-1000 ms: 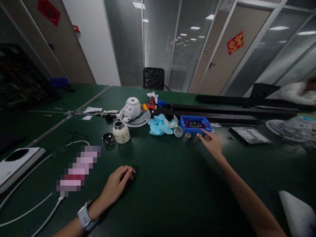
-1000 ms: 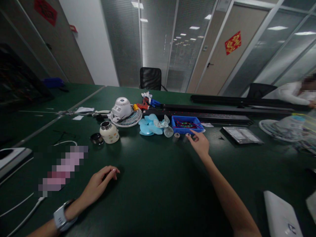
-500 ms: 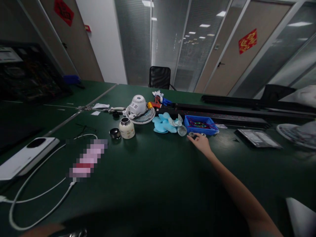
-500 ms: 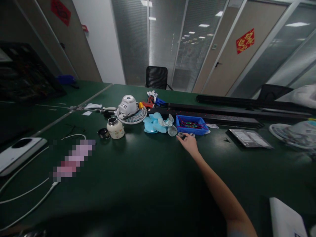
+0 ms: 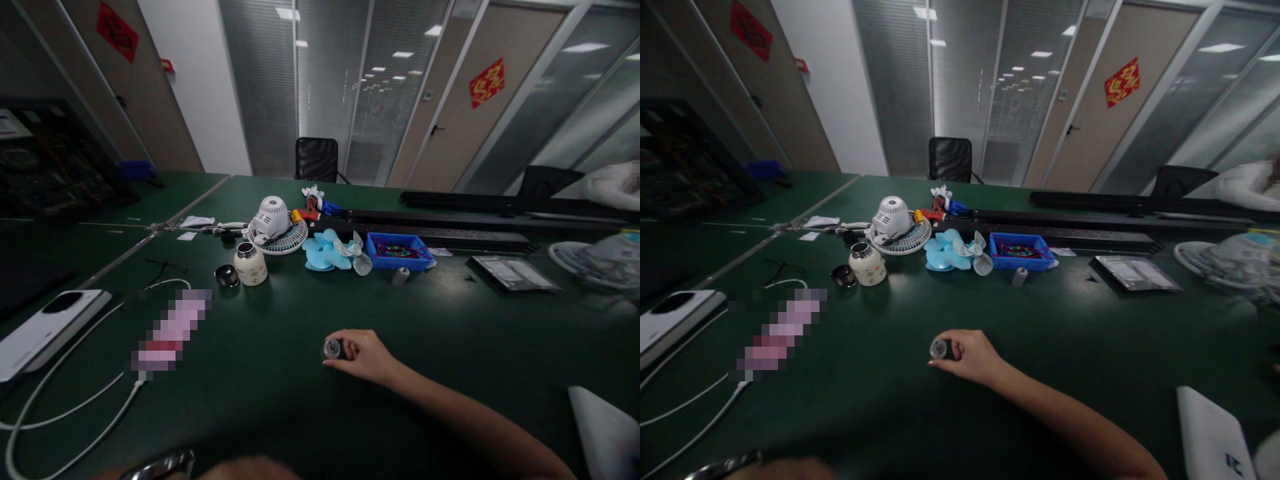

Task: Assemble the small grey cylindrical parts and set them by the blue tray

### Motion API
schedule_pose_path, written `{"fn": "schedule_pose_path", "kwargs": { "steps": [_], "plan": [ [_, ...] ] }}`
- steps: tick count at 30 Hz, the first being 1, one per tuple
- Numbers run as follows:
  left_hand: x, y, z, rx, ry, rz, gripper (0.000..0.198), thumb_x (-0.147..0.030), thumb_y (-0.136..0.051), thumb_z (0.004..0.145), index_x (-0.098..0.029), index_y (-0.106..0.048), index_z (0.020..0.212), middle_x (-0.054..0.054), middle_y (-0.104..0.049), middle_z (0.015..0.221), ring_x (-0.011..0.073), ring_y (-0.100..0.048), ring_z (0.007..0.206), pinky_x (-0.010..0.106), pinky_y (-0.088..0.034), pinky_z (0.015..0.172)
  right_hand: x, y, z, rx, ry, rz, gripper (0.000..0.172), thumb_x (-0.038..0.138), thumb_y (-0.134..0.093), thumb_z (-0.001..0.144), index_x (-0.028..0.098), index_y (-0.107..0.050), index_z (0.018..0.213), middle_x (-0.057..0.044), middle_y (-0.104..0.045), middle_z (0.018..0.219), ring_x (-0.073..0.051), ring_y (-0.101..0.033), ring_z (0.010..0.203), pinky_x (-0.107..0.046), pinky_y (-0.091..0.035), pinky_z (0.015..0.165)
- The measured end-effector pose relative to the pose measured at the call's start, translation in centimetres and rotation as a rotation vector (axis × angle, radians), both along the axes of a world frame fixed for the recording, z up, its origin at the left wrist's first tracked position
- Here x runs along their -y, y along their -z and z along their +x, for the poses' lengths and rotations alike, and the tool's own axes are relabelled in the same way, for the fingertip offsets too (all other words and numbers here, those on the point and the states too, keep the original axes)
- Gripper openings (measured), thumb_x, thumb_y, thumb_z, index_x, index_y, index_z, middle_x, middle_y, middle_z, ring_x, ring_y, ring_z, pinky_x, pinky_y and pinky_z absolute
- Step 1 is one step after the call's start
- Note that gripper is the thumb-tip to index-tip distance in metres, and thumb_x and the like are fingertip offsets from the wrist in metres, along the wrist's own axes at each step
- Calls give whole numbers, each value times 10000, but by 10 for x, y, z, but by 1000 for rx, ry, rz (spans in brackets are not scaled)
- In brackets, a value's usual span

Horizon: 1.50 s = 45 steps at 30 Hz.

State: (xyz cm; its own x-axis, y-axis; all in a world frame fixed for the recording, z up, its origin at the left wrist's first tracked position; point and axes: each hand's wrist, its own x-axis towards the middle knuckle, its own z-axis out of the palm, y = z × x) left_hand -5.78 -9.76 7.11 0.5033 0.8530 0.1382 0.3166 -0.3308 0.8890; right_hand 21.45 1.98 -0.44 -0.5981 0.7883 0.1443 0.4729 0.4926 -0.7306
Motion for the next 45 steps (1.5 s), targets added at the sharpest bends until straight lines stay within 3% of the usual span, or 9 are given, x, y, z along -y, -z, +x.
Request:
{"fn": "schedule_pose_path", "kwargs": {
  "steps": [4, 7, 11, 17, 21, 25, 34, 38, 45],
  "plan": [
    [-35, -6, 25, -75, -85, 146, 219, -407, -624, 861, -327, -692, 1053, 41, -741, 977, 241, -680, 910, 401, -563, 804, 4, 6, -20, -64, -10, -7, 411, 444, -738, 736, 203, -679, 1063, 23, -606, 695, -95, -495, 546, -215, -385, 517],
    [-71, 19, 40, -121, -225, 237, 204, -299, -611, 888, -241, -674, 1073, 55, -722, 1066, 219, -666, 991, 373, -539, 875, 3, 11, -24, -100, 28, -22, 400, 448, -751, 716, 174, -680, 998, 39, -556, 629, -91, -477, 515, -212, -370, 490],
    [-94, 52, 44, -203, -196, 378, 194, -251, -660, 859, -237, -689, 1051, 57, -736, 1081, 251, -631, 1109, 419, -495, 931, 3, 19, -24, -132, 28, -16, 423, 510, -738, 715, 181, -648, 965, 47, -547, 638, -86, -480, 521, -208, -385, 500],
    [-95, 55, 43, -195, -125, 489, 133, -217, -606, 898, -236, -688, 1001, 53, -761, 1054, 219, -699, 953, 402, -481, 891, 2, 26, -27, -138, 54, -6, 394, 477, -751, 695, 196, -586, 918, 63, -556, 616, -90, -519, 520, -207, -409, 515],
    [-90, 59, 24, -148, -243, 527, 149, -236, -624, 891, -231, -662, 1035, 43, -783, 970, 217, -713, 911, 382, -479, 856, 3, 22, -28, -127, 37, -42, 390, 469, -740, 712, 201, -599, 958, 44, -611, 675, -91, -544, 541, -205, -423, 519],
    [-86, 75, -3, -223, -318, 394, 401, -279, -663, 861, -239, -546, 1242, 19, -796, 907, 240, -705, 978, 388, -477, 865, 2, 18, -26, -91, 18, -67, 416, 495, -724, 729, 213, -610, 1012, 27, -656, 749, -97, -564, 571, -207, -427, 523],
    [-85, 96, -16, -243, -251, 153, 564, -361, -656, 858, -267, -431, 1366, 42, -747, 1113, 248, -615, 1172, 453, -438, 1013, 1, 12, -26, 9, -12, 36, 399, 512, -704, 747, 222, -670, 1018, 4, -693, 830, -114, -578, 642, -226, -432, 606],
    [-83, 89, -18, -193, -322, 51, 382, -366, -492, 954, -261, -491, 1321, 63, -721, 1151, 231, -658, 1094, 421, -505, 954, -12, 15, 3, 18, 91, 73, 393, 523, -699, 743, 211, -683, 981, -6, -696, 846, -108, -558, 611, -226, -421, 565],
    [-85, 88, -17, -186, -355, 101, 271, -369, -466, 957, -250, -681, 1070, 62, -696, 1144, 239, -632, 1109, 414, -507, 968, -69, 24, 106, 109, 582, 193, 488, 617, -608, 762, 169, -682, 940, 22, -559, 555, -116, -475, 475, -236, -368, 448]
  ]
}}
